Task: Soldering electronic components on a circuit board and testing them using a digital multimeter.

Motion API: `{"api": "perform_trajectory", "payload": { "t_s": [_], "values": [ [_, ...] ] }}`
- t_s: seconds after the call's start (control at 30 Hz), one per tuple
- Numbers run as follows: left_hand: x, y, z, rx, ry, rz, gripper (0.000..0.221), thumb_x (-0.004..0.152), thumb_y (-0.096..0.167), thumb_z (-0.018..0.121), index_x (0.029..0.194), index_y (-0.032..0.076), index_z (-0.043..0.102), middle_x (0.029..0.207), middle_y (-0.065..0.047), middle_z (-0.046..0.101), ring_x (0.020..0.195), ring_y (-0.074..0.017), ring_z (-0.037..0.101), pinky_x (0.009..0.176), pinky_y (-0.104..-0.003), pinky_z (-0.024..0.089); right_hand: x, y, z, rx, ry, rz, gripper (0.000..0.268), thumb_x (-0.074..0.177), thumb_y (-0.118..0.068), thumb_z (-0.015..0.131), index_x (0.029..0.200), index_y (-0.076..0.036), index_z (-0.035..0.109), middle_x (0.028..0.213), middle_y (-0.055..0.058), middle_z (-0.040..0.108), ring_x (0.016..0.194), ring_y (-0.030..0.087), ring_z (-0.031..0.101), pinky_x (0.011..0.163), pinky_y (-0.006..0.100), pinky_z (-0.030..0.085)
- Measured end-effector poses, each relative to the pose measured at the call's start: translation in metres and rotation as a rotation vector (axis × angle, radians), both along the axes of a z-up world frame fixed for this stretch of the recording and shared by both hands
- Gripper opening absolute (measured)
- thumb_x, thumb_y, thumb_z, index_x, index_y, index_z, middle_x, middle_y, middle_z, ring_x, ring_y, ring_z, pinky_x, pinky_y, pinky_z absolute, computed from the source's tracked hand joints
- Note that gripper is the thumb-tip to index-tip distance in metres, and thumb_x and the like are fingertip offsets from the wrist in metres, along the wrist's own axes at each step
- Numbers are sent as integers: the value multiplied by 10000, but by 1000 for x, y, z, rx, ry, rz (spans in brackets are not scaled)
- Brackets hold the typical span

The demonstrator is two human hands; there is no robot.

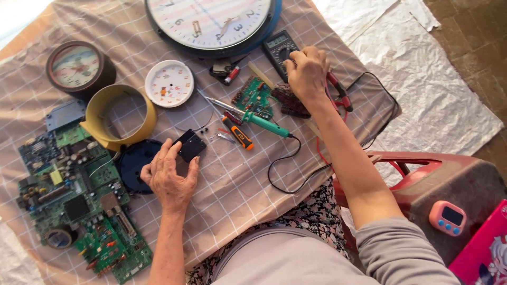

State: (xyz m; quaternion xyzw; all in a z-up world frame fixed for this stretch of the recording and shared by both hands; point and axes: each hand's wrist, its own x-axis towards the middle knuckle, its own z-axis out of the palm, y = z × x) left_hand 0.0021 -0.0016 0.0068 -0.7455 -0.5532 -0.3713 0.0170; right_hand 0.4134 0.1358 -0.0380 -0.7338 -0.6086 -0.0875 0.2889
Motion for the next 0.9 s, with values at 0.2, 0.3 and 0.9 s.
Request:
{"api": "perform_trajectory", "payload": {
  "t_s": [0.2, 0.3, 0.9],
  "values": [
    [-3, 0, -8, 28, -10, 6, 500, 846, 370, 857, 1272, 157, 706, 1399, -101, 659, 1189, -264, 625, 991, -410, 321, 104, -110, 8, 186, -107, -8, 169, 907, -46, 826, 1071, -61, 789, 994, 140, 747, 1004, 323, 683, 937, 407, 492],
    [-6, 1, -11, 48, -7, -15, 500, 840, 373, 870, 1262, 153, 719, 1385, -107, 669, 1188, -276, 629, 981, -406, 322, 155, -174, -6, -6, -26, -158, 260, 938, -103, 824, 1178, -31, 755, 1066, 173, 733, 1077, 384, 654, 971, 472, 487],
    [-7, -1, -9, 185, -174, -113, 251, 912, 122, 811, 1147, 68, 743, 1258, -145, 703, 1123, -325, 662, 989, -412, 402, 37, -285, 36, -507, 337, -184, 168, 906, -324, 759, 1009, -192, 751, 888, 86, 699, 931, 290, 706, 857, 430, 553]
  ]
}}
